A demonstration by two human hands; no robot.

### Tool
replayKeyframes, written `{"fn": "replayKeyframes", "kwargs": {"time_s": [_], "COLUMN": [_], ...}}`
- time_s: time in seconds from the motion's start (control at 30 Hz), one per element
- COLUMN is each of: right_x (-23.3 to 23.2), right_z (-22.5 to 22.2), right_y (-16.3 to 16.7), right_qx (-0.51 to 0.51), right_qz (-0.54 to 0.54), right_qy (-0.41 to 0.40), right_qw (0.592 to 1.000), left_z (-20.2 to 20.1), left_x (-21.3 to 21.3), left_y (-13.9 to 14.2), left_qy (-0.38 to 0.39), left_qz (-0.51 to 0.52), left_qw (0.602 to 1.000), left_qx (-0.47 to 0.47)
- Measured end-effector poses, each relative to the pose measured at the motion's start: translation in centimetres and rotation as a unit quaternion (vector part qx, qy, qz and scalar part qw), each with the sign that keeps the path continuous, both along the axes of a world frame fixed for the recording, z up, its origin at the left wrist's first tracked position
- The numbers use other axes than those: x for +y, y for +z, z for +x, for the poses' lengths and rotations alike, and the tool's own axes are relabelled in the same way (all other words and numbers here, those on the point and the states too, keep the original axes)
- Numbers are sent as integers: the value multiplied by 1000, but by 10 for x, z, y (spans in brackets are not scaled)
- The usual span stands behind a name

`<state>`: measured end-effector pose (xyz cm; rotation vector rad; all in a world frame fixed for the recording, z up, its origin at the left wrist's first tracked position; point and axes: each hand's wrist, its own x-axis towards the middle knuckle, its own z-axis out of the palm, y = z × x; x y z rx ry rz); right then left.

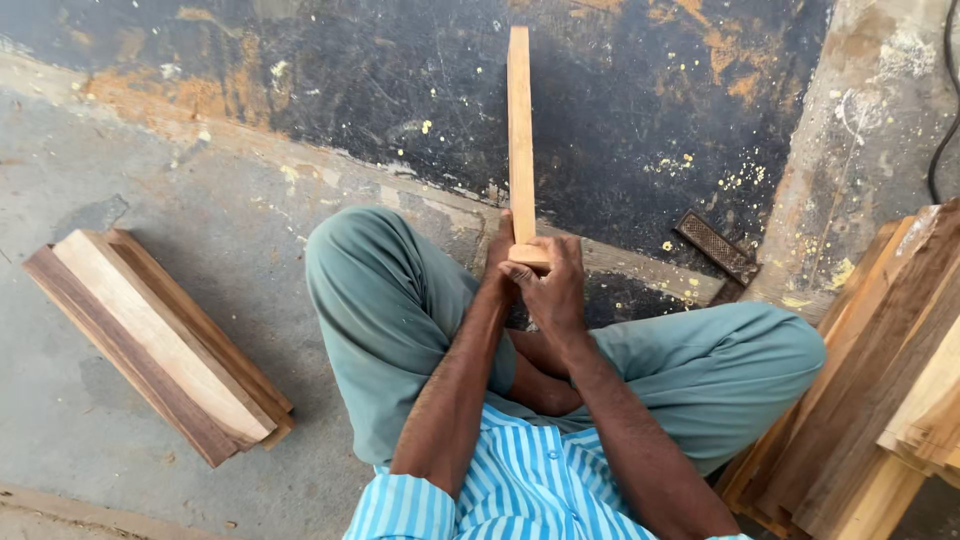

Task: The person sits cross-legged on the floor and sands long wooden strips by hand, rubbing a small block along the wood surfaces. They turn the strips over to sand different sides, set finished pieces aside, and pick up new strips from a pile of lumber beside them.

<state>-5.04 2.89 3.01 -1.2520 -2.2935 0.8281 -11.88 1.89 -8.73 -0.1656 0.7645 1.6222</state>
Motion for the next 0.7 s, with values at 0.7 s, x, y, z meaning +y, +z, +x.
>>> {"fn": "replayKeyframes", "kwargs": {"time_s": [0.7], "right_x": [-22], "right_z": [21], "right_y": [21], "right_qx": [32], "right_qz": [-25], "right_qy": [9], "right_qw": [999], "left_z": [18], "left_x": [-10], "left_y": [14], "left_qy": [-48], "left_qz": [-112], "left_qw": [989], "left_qx": [85]}}
